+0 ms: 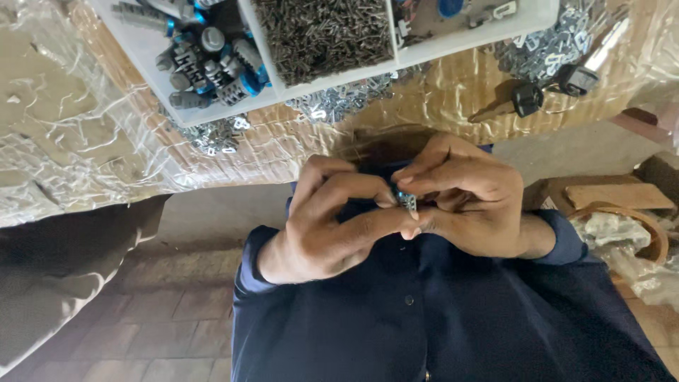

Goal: The person picks small metal staples from a compartment tray and presses them one at a time into a blue-capped cylindrical connector held in the other hand, occasionally reaching into the tray for more staples and handling a keyring on the table.

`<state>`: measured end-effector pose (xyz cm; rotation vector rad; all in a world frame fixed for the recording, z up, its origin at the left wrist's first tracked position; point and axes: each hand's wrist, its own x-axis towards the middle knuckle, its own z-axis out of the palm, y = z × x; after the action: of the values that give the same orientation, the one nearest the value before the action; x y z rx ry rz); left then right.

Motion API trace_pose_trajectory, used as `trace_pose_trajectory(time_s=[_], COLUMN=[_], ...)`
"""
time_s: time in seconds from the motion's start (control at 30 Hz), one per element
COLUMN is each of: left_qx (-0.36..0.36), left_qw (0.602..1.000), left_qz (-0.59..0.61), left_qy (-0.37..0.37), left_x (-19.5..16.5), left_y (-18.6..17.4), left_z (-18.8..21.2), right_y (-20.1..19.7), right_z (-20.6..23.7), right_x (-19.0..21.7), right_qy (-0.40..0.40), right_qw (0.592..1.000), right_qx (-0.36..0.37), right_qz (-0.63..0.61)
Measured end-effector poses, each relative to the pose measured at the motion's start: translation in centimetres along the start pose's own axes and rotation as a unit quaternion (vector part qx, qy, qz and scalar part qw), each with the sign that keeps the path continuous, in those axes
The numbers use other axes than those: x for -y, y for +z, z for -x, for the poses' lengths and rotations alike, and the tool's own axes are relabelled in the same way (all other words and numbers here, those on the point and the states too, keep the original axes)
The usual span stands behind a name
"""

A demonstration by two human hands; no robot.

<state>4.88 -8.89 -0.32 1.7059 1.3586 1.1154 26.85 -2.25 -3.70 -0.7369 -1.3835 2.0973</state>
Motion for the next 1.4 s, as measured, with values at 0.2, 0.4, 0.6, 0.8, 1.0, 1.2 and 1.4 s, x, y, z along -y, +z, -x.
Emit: trace_pose_trajectory(time_s=[0.2,0.4,0.6,0.8,1.0,1.2,1.4], left_qx=[0.011,-0.085,-0.088,-0.05,-0.115,-0.184,-0.289], left_qw=[0.917,0.901,0.9,0.923,0.942,0.891,0.881], left_qz=[0.289,-0.368,-0.367,-0.347,-0.285,-0.374,-0.297], left_qy=[-0.273,-0.215,-0.219,-0.16,-0.136,-0.183,-0.23], left_x=[-0.7,0.0,0.7,0.3,0.5,1.1,0.3], left_y=[-0.2,-1.1,-1.7,-2.5,-1.9,-2.0,-2.8], left_z=[1.4,4.7,6.0,7.2,5.7,2.2,3.5], right_y=[-0.8,0.4,0.9,1.0,0.1,-0.3,-0.3], right_z=[-0.4,-0.5,-0.8,-1.0,-1.0,-0.5,-0.3], right_x=[0.2,-0.7,-0.3,-0.5,-0.6,-0.7,0.3], right_qy=[0.024,0.007,0.017,0.008,-0.008,-0.027,-0.004], right_qw=[0.994,0.995,0.993,0.994,0.994,0.994,0.995], right_qx=[0.106,0.041,0.056,0.067,0.065,0.043,0.006], right_qz=[0.022,-0.095,-0.103,-0.091,-0.085,-0.102,-0.095])
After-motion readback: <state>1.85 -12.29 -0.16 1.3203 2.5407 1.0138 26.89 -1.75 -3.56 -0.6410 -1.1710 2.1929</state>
